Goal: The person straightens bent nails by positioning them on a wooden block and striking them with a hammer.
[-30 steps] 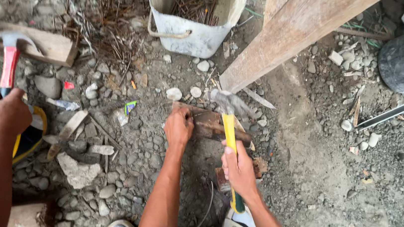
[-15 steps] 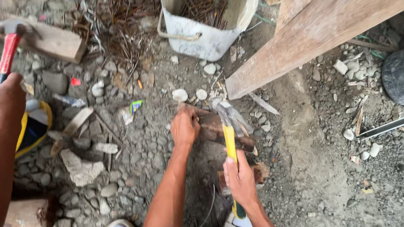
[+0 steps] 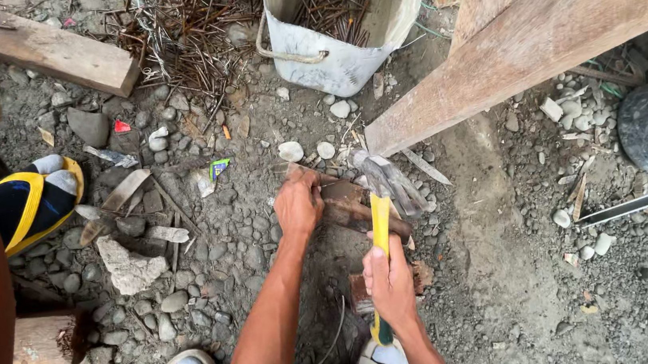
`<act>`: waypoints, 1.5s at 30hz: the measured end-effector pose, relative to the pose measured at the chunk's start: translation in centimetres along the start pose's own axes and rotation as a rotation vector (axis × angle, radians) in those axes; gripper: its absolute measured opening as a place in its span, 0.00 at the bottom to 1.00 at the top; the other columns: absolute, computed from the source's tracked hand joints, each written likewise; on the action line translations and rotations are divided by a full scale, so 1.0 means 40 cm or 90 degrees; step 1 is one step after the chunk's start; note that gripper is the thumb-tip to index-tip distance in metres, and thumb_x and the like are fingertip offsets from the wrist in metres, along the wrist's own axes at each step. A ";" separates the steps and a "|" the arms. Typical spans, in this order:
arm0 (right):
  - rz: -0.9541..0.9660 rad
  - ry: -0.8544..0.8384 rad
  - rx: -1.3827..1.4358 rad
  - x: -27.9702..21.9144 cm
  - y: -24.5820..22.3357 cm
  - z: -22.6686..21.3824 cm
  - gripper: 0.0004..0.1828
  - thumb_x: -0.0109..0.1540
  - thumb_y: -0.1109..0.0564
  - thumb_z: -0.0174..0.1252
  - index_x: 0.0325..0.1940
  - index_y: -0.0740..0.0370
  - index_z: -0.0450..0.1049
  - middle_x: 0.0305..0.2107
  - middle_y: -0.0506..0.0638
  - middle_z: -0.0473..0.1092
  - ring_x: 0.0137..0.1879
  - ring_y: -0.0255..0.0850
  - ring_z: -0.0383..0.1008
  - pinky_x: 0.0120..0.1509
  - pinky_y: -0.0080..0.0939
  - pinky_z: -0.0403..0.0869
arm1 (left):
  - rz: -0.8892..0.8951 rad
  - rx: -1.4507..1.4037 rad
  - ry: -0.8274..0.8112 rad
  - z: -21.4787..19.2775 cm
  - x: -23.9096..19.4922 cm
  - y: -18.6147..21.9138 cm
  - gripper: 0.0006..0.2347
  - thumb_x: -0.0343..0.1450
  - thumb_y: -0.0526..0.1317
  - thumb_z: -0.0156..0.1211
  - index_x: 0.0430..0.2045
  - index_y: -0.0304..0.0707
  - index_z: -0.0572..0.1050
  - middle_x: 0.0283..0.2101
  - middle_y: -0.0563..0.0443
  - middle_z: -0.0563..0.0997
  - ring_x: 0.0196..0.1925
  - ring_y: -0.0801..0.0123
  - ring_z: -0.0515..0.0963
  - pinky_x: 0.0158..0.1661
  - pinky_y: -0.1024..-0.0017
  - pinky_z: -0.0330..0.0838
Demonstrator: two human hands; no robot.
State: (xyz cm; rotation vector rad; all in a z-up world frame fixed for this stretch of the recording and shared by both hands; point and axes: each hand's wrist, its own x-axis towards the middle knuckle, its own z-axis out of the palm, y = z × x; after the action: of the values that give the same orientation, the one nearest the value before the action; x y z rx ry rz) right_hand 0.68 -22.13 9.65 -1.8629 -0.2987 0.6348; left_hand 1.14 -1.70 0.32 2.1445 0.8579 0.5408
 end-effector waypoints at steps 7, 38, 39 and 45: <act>0.119 -0.069 -0.244 0.036 -0.004 -0.011 0.16 0.71 0.47 0.44 0.53 0.61 0.67 0.19 0.44 0.66 0.23 0.30 0.66 0.27 0.33 0.66 | 0.056 -0.007 0.033 -0.011 -0.012 0.014 0.09 0.60 0.30 0.61 0.31 0.37 0.78 0.37 0.41 0.80 0.39 0.43 0.79 0.38 0.52 0.73; 0.078 -0.013 -0.009 0.056 -0.021 0.010 0.13 0.71 0.51 0.45 0.54 0.61 0.66 0.21 0.43 0.61 0.23 0.30 0.61 0.25 0.33 0.63 | 0.090 0.010 0.034 -0.002 0.017 0.008 0.08 0.61 0.30 0.60 0.31 0.38 0.74 0.36 0.44 0.77 0.39 0.45 0.79 0.38 0.54 0.73; 0.096 -0.013 -0.009 0.030 -0.032 0.001 0.13 0.71 0.51 0.45 0.54 0.61 0.66 0.21 0.43 0.61 0.23 0.30 0.61 0.25 0.33 0.63 | 0.110 0.004 0.031 -0.008 -0.016 0.005 0.10 0.58 0.30 0.60 0.31 0.38 0.75 0.36 0.44 0.77 0.37 0.45 0.79 0.38 0.53 0.73; -0.069 0.033 0.078 0.014 -0.037 0.002 0.17 0.70 0.50 0.42 0.61 0.56 0.62 0.24 0.41 0.63 0.25 0.28 0.61 0.26 0.31 0.64 | 0.118 -0.001 0.023 -0.009 -0.006 -0.005 0.07 0.66 0.30 0.62 0.35 0.39 0.75 0.38 0.44 0.77 0.39 0.47 0.79 0.37 0.55 0.74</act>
State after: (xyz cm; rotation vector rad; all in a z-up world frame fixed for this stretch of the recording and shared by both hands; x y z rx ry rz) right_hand 1.24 -21.25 10.82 -1.7306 -0.3183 0.5189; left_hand 0.69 -1.60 0.38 2.2327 0.6817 0.6758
